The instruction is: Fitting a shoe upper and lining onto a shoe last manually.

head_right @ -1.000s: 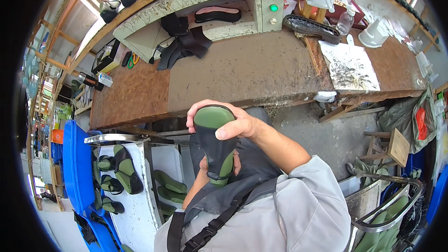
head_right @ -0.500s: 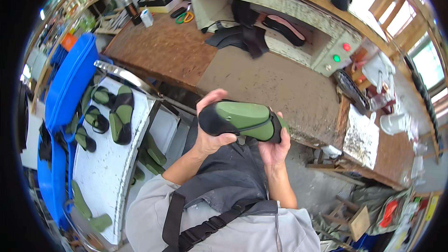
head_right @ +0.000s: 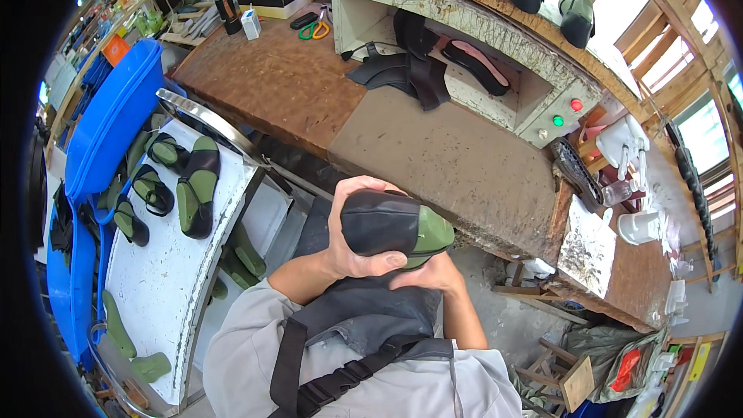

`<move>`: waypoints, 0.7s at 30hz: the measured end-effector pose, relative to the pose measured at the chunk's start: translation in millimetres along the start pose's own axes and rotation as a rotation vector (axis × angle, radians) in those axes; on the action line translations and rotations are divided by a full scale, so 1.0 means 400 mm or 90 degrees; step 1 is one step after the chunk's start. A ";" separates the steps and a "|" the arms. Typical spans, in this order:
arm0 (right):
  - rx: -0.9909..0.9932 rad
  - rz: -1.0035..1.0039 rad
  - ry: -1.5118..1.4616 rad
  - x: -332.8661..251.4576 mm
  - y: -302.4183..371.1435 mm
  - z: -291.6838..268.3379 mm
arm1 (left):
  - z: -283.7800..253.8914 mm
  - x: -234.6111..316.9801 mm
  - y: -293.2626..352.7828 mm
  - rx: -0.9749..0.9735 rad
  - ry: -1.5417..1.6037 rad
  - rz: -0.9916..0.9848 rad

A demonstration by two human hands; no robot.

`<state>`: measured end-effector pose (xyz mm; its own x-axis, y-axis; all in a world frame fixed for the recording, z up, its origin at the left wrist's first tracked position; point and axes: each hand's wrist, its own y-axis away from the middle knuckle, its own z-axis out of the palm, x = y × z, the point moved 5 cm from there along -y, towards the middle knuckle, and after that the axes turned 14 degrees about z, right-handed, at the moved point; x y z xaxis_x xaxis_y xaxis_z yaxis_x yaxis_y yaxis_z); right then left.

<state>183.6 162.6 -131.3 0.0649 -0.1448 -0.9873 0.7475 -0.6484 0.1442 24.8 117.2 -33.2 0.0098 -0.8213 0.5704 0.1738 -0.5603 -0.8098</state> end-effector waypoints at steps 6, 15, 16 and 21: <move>0.137 -0.074 0.045 -0.047 -0.013 0.036 | 0.024 -0.065 -0.009 0.067 0.151 -0.072; 0.587 0.108 0.194 -0.039 -0.012 -0.291 | -0.090 -0.427 0.002 -0.093 -0.338 -0.184; 0.611 0.203 0.250 -0.072 -0.040 -0.325 | -0.115 -0.467 0.016 -0.067 -0.367 -0.187; 0.729 0.317 0.448 -0.050 -0.181 -0.559 | -0.066 -0.524 0.053 -0.226 -0.619 -0.017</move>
<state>275.9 379.4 -136.7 0.7178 -0.3579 -0.5972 -0.3625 -0.9244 0.1182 0.6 274.6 -173.6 0.8287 -0.4553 0.3256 -0.1136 -0.7064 -0.6987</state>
